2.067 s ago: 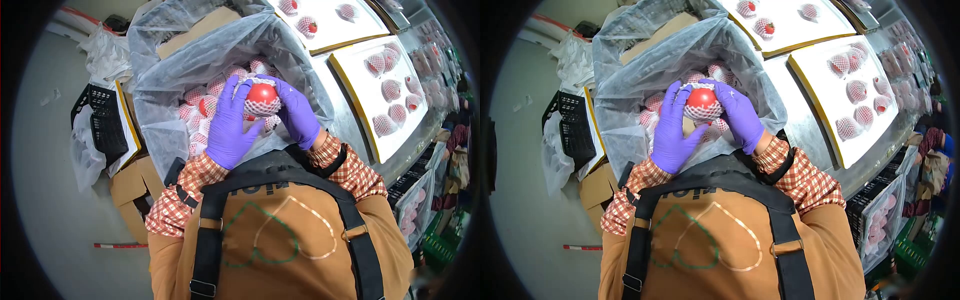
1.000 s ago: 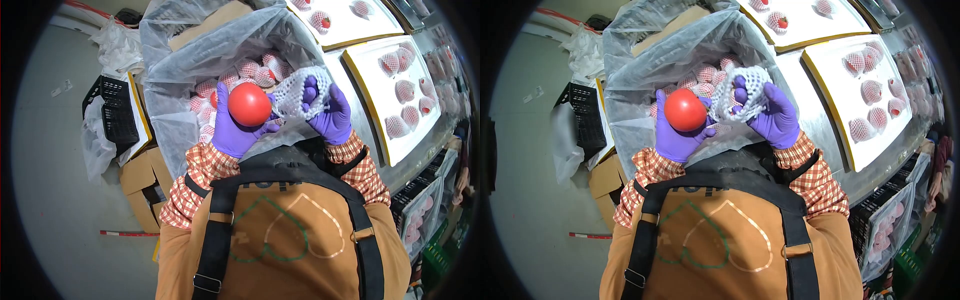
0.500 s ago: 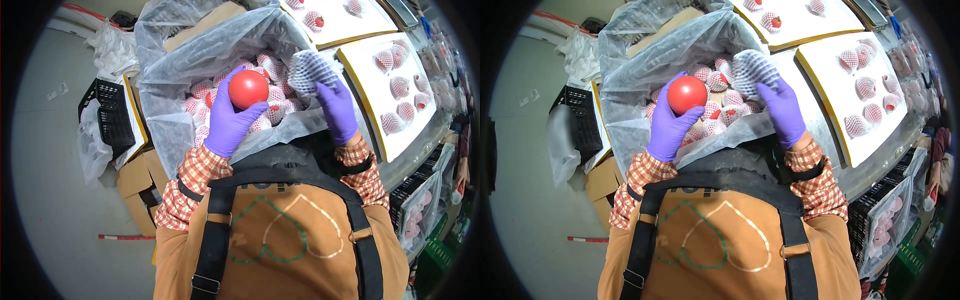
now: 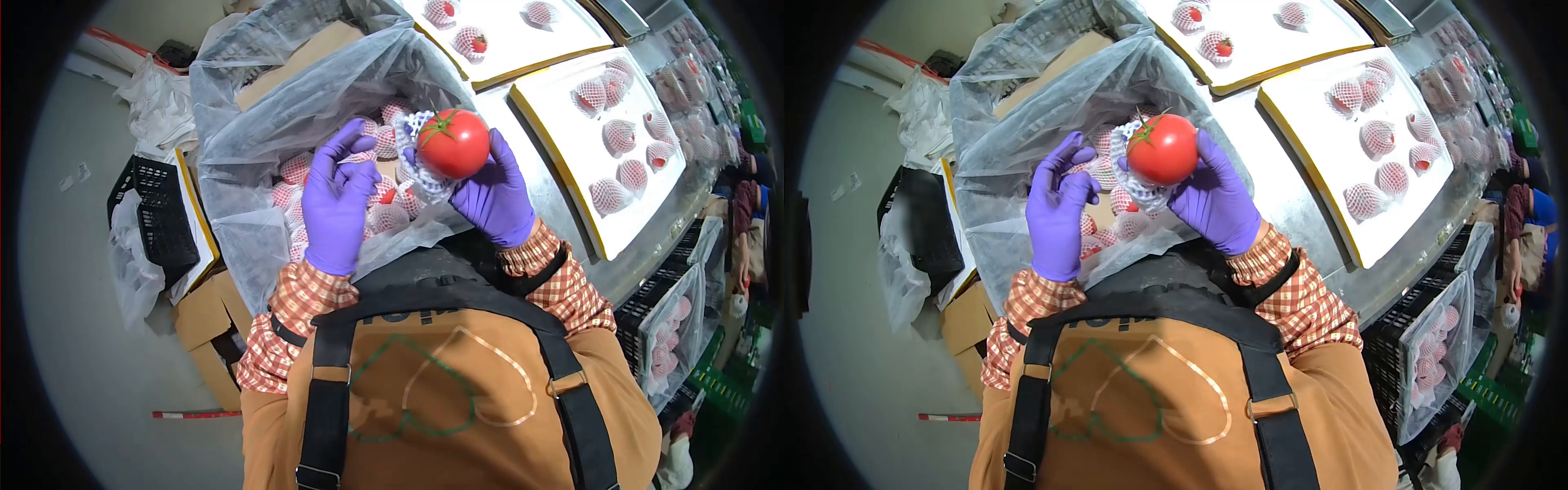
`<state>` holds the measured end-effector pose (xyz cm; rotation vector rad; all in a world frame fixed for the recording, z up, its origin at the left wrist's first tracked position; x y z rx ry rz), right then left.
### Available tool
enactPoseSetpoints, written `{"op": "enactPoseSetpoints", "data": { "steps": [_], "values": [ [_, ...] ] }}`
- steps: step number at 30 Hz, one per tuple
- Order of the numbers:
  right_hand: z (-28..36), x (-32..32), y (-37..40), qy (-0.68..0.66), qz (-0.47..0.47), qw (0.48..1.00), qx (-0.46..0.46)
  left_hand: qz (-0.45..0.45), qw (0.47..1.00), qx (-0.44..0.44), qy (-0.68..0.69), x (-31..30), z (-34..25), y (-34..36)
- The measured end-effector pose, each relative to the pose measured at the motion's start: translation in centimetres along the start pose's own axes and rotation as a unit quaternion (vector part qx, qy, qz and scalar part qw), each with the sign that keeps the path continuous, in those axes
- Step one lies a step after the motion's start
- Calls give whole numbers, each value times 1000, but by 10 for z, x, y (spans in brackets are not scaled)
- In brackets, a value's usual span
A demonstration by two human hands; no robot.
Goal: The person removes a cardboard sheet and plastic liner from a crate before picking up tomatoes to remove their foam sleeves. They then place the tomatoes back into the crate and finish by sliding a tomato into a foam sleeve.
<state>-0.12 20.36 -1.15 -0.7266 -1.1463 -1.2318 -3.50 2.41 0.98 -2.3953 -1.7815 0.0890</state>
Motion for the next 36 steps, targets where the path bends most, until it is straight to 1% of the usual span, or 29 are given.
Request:
{"op": "enactPoseSetpoints", "data": {
  "steps": [1,2,3,4,5,6,8,11,13,14,15,16,17,18,19,21,22,23,24,25,26,27,28,29,30,32,33,35,36],
  "values": [
    [2,-5,0,2,-2,1000,-1,-36,998,-47,-1,-4,4,-4],
    [2,-9,-1,-80,46,995,26,-3,995,-88,43,-5,20,-5],
    [1,-11,0,-163,95,981,54,-4,995,-90,43,-2,27,-5],
    [0,-15,0,-171,52,982,61,44,967,-170,186,8,34,-4],
    [0,-19,0,-173,50,982,62,89,910,-245,322,20,39,-2],
    [0,-23,1,-199,70,974,77,105,871,-247,411,31,40,-2],
    [3,-25,3,-227,84,966,88,115,883,-250,381,33,37,-3],
    [10,-24,5,-183,116,971,101,117,897,-232,357,36,40,-10],
    [20,-30,11,-50,72,991,106,63,936,-189,291,32,39,-21],
    [30,-31,15,58,-10,992,109,40,953,-163,251,29,35,-24],
    [34,-27,12,57,-10,992,111,39,954,-162,251,32,31,-27],
    [42,-20,7,268,-12,962,38,14,991,-59,117,36,22,-31],
    [49,-11,2,466,-12,884,-37,-11,999,47,-20,42,13,-34],
    [52,-1,-5,483,5,872,-78,-6,991,129,-48,51,4,-35],
    [53,-1,-11,483,6,872,-76,-8,991,128,-48,58,2,-38],
    [64,-3,-20,491,-48,850,-183,57,944,290,-144,77,-11,-41],
    [68,-5,-22,467,-71,861,-188,85,953,243,-160,81,-21,-40],
    [79,-16,-29,470,-90,856,-194,82,954,238,-163,81,-19,-41],
    [87,-22,-30,359,-48,922,-140,131,963,189,-138,82,-13,-44],
    [96,-23,-31,240,-5,967,-84,178,968,140,-111,84,-7,-47],
    [117,-47,-45,488,-70,861,-127,179,971,102,-125,78,10,-48],
    [131,-58,-51,290,10,952,-98,197,964,62,-167,69,30,-51],
    [146,-71,-61,331,-45,934,-123,215,954,22,-207,56,52,-53],
    [162,-85,-72,372,-99,911,-145,244,932,-48,-265,39,84,-51],
    [177,-100,-87,273,-114,945,-138,269,901,-117,-320,23,113,-49],
    [199,-129,-108,88,-166,976,-112,314,843,-177,-399,4,141,-47],
    [206,-141,-112,94,-173,972,-126,312,842,-182,-400,1,153,-46],
    [207,-150,-110,121,-244,952,-140,296,812,-123,-487,-6,171,-42],
    [203,-151,-110,117,-246,953,-134,285,830,-130,-462,-6,180,-40]
  ]
}}
Point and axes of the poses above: each hand's wrist, its own y-axis away from the middle knuckle, its own x-axis out of the palm, z = x × y, the point moved 3 cm from there along -y, towards the middle knuckle, and after that the axes turned 5 degrees about x, right-handed, at the moved point
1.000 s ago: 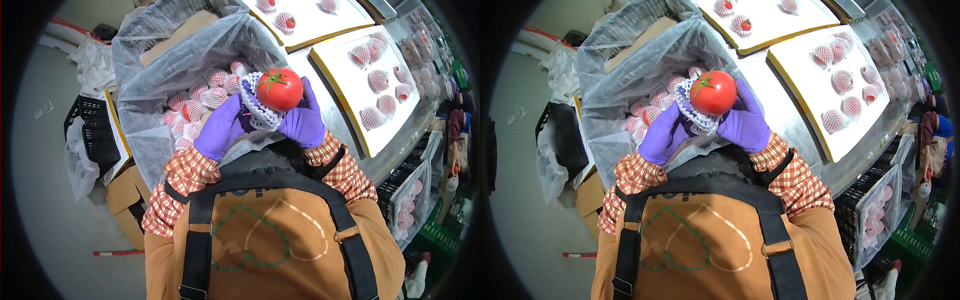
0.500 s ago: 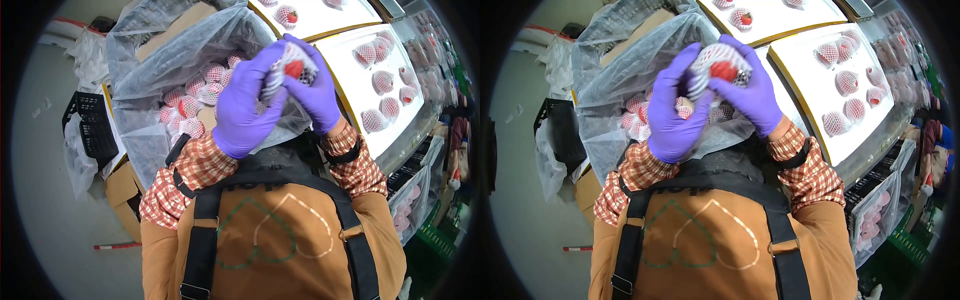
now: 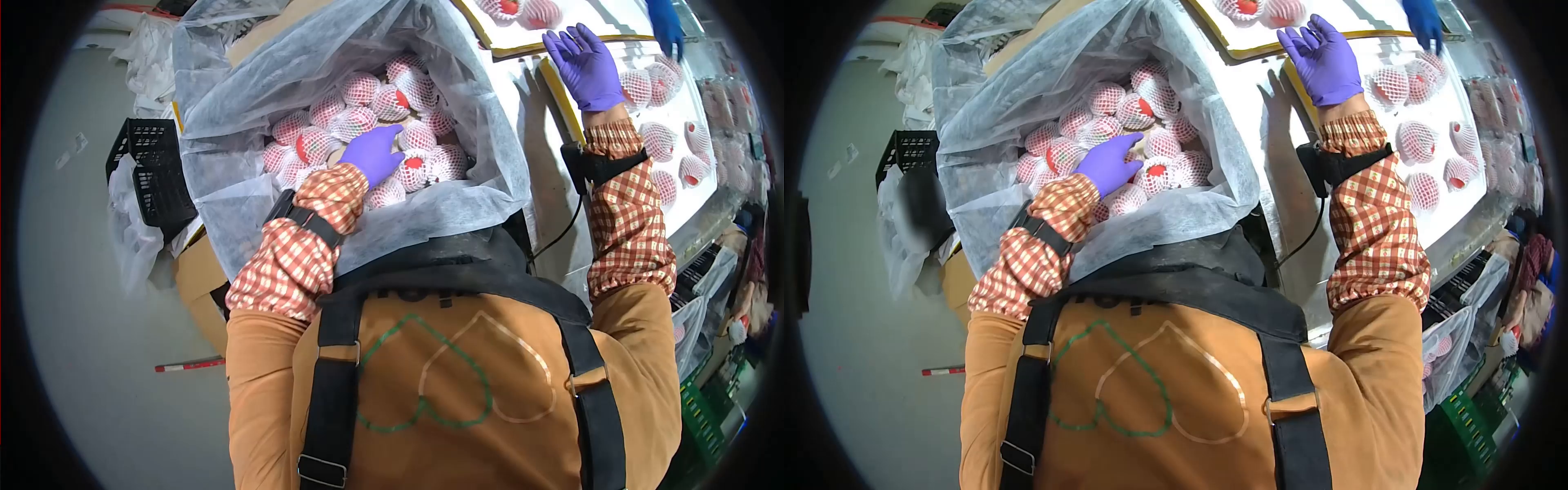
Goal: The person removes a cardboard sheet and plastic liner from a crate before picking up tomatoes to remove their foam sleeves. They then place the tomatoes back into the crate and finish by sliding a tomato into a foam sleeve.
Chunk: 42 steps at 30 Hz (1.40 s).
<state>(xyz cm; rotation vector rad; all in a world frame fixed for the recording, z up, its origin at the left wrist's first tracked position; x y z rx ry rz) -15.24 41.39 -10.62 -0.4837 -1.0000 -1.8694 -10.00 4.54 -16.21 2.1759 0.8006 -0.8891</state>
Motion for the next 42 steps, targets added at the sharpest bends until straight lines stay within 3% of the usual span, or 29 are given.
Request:
{"op": "enactPoseSetpoints", "data": {
  "steps": [3,5,7,9,11,12,15,17,19,20,21,23,26,30,32,33,35,37,39,41,42],
  "values": [
    [-12,12,27,33,53,998,-3,-12,1000,-1,-29,26,13,-22],
    [-22,31,56,113,161,980,-1,14,997,-36,-59,30,7,-36],
    [-34,44,85,194,154,967,-53,91,980,-167,-61,25,-3,-46],
    [-43,58,116,237,141,959,-57,100,978,-162,-83,30,-4,-58],
    [-52,66,143,246,133,959,-42,172,972,-142,-74,21,-22,-63],
    [-56,66,154,249,116,961,-38,185,979,-64,-52,32,-14,-72],
    [-64,65,182,266,75,961,-26,172,980,-77,-69,29,-18,-74],
    [-67,62,196,288,70,954,-32,164,983,-85,-12,22,-19,-60],
    [-71,62,209,287,70,955,-30,-64,996,-57,25,23,-4,-51],
    [-75,64,212,285,77,955,-22,-137,990,11,16,17,-5,-47],
    [-80,66,213,284,79,955,-27,-140,990,15,14,13,-1,-44],
    [-95,73,212,272,89,958,-15,-222,966,132,-18,-28,-29,-24],
    [-113,86,204,261,86,961,38,-263,942,204,-33,-70,-68,18],
    [-139,105,192,257,134,953,87,-310,899,307,-22,-80,-87,61],
    [-155,117,189,243,237,936,91,-323,898,299,-24,-81,-89,78],
    [-163,117,187,247,244,933,95,-331,898,289,-24,-83,-89,86],
    [-177,119,186,124,205,964,117,-332,907,259,-27,-91,-86,101],
    [-181,122,190,139,199,964,108,-327,917,217,77,-93,-83,111],
    [-176,131,196,307,208,927,-65,-323,926,172,90,-91,-84,123],
    [-180,133,196,318,235,913,-97,-284,900,89,320,-85,-79,124],
    [-180,135,198,348,255,889,-155,-279,887,67,363,-87,-79,123]
  ]
}}
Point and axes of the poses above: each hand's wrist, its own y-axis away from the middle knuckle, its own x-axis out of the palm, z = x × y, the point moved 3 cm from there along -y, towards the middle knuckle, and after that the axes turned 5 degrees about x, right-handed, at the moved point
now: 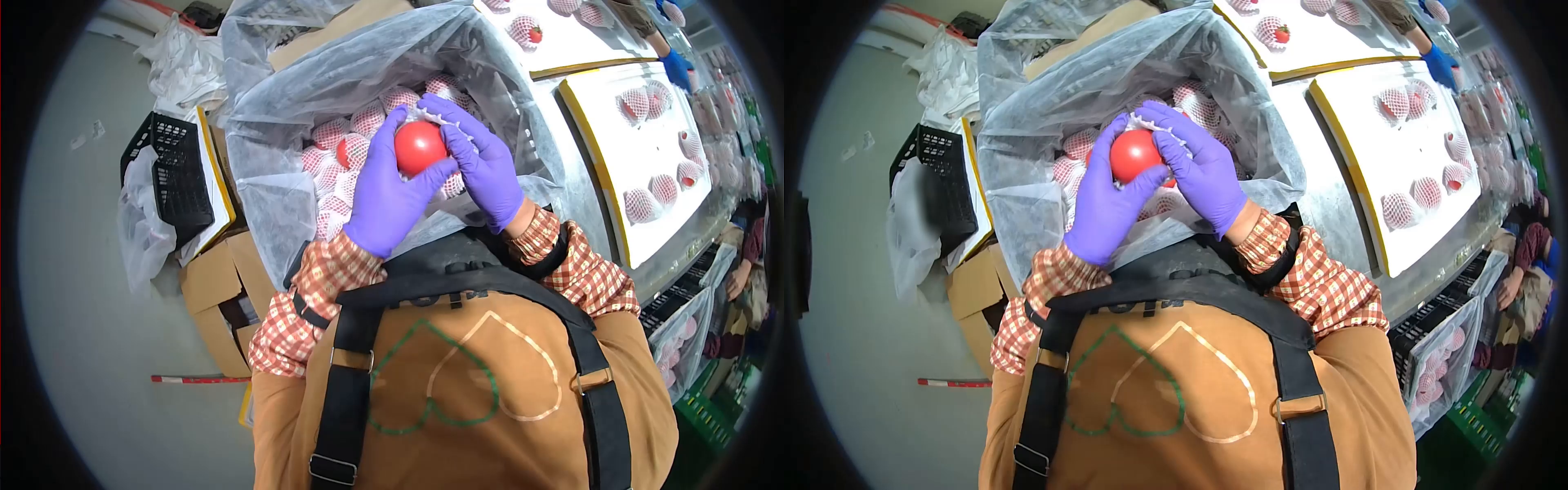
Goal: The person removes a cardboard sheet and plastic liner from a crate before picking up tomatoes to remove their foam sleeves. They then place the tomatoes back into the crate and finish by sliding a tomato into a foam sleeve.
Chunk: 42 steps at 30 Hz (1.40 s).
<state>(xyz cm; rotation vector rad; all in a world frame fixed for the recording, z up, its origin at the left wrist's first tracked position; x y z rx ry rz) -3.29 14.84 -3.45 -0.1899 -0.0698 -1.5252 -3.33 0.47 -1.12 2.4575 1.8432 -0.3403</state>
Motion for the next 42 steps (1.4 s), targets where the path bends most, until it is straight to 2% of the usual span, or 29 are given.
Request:
{"op": "enactPoseSetpoints", "data": {
  "steps": [2,4,5,6,7,8,9,10,11,12,13,15,16,17,18,20,23,24,25,27,28,29,31,32,34,37,38,40,42],
  "values": [
    [6,2,-2,66,4,994,-86,-15,999,-4,51,-4,4,-3],
    [13,-9,-9,95,-6,991,-96,-16,987,-12,160,-8,7,-3],
    [15,-17,-11,127,-17,986,-102,-14,987,-10,158,-10,6,-2],
    [13,-25,-11,158,-36,984,-69,-9,939,-53,340,-10,8,-1],
    [19,-36,-8,156,-37,984,-71,-3,856,-94,508,-9,8,0],
    [19,-44,-5,110,19,988,103,-19,832,-121,542,-8,10,-1],
    [15,-49,1,61,78,957,273,-20,833,-118,540,-9,11,-3],
    [10,-53,5,60,80,957,271,-5,806,-132,577,-8,12,-5],
    [2,-54,10,-121,76,956,257,11,777,-148,612,-7,13,-7],
    [-2,-54,13,-297,67,923,234,11,778,-149,610,-7,12,-7],
    [0,-53,15,-300,65,922,235,47,762,-140,630,-5,9,-8],
    [10,-45,17,-474,83,848,222,85,744,-135,648,0,5,-7],
    [0,-44,18,-525,81,815,231,49,744,-174,644,1,7,-8],
    [-5,-45,19,-526,79,816,228,13,741,-212,637,1,8,-9],
    [-7,-45,20,-546,104,802,217,14,741,-213,636,-1,8,-10],
    [-6,-48,20,-566,128,787,207,36,788,-199,581,-7,9,-12],
    [11,-62,10,-548,96,821,126,59,816,-154,554,-6,14,-9],
    [26,-60,13,-450,139,882,14,58,815,-155,555,-6,15,-8],
    [25,-63,13,-449,139,883,16,54,865,-109,487,-8,14,-7],
    [14,-78,10,-279,1,948,151,44,940,-14,338,-10,11,-6],
    [-3,-83,11,-225,-61,960,155,27,966,8,256,-12,10,-8],
    [-7,-81,13,-225,-60,960,155,26,966,8,256,-10,8,-8],
    [-9,-75,19,-99,-95,982,132,1,987,120,105,-10,-6,-7],
    [-11,-71,18,-65,-73,988,121,1,987,121,105,-9,-8,-6],
    [-4,-55,20,-105,-43,984,140,-18,985,170,-32,-7,-16,-4],
    [30,-23,21,-236,78,951,184,-29,977,193,-90,-1,-23,-4],
    [36,-13,21,-204,77,963,161,-28,977,193,-87,0,-21,-5],
    [39,-5,21,-171,76,973,137,-15,948,269,-168,1,-22,-5],
    [35,-5,23,-134,60,981,129,4,943,271,-194,5,-26,-3]
  ]
}}
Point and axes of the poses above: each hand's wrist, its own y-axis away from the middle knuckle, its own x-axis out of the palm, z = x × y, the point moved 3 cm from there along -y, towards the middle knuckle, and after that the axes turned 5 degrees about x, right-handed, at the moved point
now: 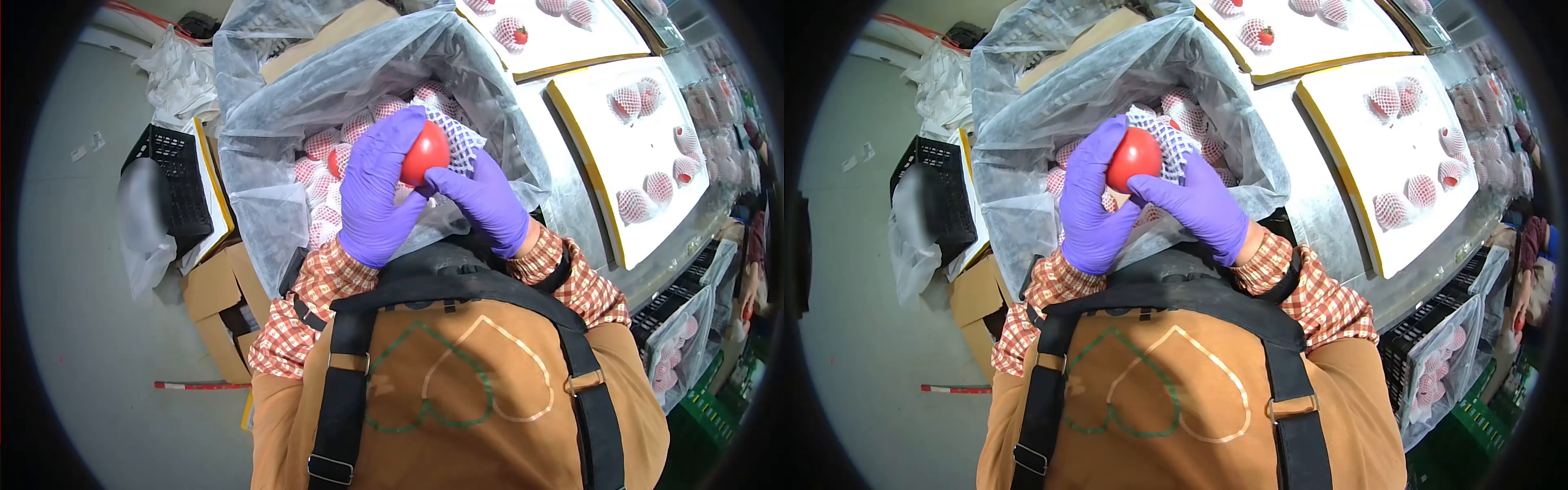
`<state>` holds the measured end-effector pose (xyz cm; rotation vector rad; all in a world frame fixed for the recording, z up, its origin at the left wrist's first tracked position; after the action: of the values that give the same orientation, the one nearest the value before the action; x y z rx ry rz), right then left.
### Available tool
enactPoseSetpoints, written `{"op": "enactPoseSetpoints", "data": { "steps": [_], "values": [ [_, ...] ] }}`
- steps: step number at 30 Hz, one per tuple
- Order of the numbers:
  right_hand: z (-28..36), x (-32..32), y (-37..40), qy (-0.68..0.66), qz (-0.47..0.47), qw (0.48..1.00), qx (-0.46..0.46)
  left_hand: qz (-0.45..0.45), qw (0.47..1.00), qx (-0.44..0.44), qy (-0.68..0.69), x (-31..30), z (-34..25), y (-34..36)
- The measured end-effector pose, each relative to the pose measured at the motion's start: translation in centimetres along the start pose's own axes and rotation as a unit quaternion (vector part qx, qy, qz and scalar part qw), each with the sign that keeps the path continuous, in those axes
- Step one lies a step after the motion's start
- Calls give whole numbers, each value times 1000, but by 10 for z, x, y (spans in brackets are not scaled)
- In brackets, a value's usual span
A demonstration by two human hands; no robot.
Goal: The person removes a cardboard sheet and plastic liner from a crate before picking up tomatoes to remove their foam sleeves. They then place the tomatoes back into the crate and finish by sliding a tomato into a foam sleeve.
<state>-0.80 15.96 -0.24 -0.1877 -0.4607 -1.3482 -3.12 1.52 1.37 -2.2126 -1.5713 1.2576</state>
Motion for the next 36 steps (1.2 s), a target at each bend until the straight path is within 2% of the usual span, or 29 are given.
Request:
{"op": "enactPoseSetpoints", "data": {
  "steps": [1,2,3,4,5,6,7,8,9,10,11,13,15,17,18,20,21,23,24,25,27,28,29,31,32,33,34,35,36],
  "values": [
    [-1,-2,-1,2,0,1000,-1,25,999,6,-21,2,-3,-1],
    [-2,-5,-4,-78,25,997,7,41,998,-16,55,5,0,0],
    [-1,-7,-4,-158,48,986,17,39,997,-14,58,4,-2,-1],
    [-1,-16,1,-227,30,970,83,-19,988,-57,141,-1,-2,-3],
    [0,-24,2,-224,27,971,81,-75,967,-98,223,-4,0,-4],
    [-3,-31,3,-317,44,943,92,-123,945,-176,248,-4,10,-2],
    [-8,-37,3,-407,60,906,103,-121,944,-176,252,-8,16,-2],
    [-13,-43,3,-465,86,874,114,-89,884,-280,362,-7,27,2],
    [-15,-47,2,-465,83,874,113,-55,801,-378,461,-1,34,6],
    [-17,-47,2,-525,114,833,131,-14,763,-404,504,12,35,8],
    [-19,-46,1,-582,146,786,148,-13,763,-405,504,21,35,9],
    [-22,-48,0,-598,160,772,144,63,671,-407,617,40,29,12],
    [-23,-51,2,-613,174,758,139,75,666,-417,614,45,30,12],
    [-19,-57,4,-607,160,767,130,80,736,-386,551,46,22,0],
    [-16,-58,6,-608,159,767,130,80,735,-387,551,48,20,-3],
    [-15,-69,11,-369,13,922,119,79,690,-390,605,53,18,-9],
    [-20,-76,11,-370,12,921,121,78,689,-393,605,58,21,-7],
    [-23,-87,11,-587,139,791,103,94,606,-451,648,72,26,-2],
    [-24,-95,14,-584,128,795,101,123,545,-446,699,75,24,-2],
    [-23,-101,16,-583,127,796,102,122,544,-445,701,79,23,-5],
    [-21,-114,23,-483,146,857,102,70,656,-371,654,84,21,-15],
    [-21,-122,26,-462,137,867,127,63,740,-312,592,77,13,-25],
    [-15,-129,30,-464,140,865,133,57,741,-315,590,79,14,-26],
    [3,-136,30,-301,105,939,129,27,685,-352,637,83,17,-30],
    [19,-123,23,-183,57,973,126,-12,694,-365,620,84,17,-32],
    [34,-112,18,-137,100,980,106,-20,698,-367,615,84,19,-33],
    [41,-111,15,-47,84,989,111,-38,814,-331,476,78,22,-36],
    [44,-113,11,44,67,990,114,-54,902,-285,321,75,22,-40],
    [41,-116,8,99,25,990,95,-114,923,-239,278,76,20,-45]
  ]
}}
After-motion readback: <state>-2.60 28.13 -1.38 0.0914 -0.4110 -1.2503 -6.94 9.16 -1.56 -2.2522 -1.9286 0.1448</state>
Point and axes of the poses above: each hand's wrist, its own y-axis away from the middle knuckle, its own x-axis out of the palm, z = x × y, the point moved 3 cm from there along -y, towards the middle knuckle, and after that the axes turned 5 degrees about x, right-handed, at the moved point
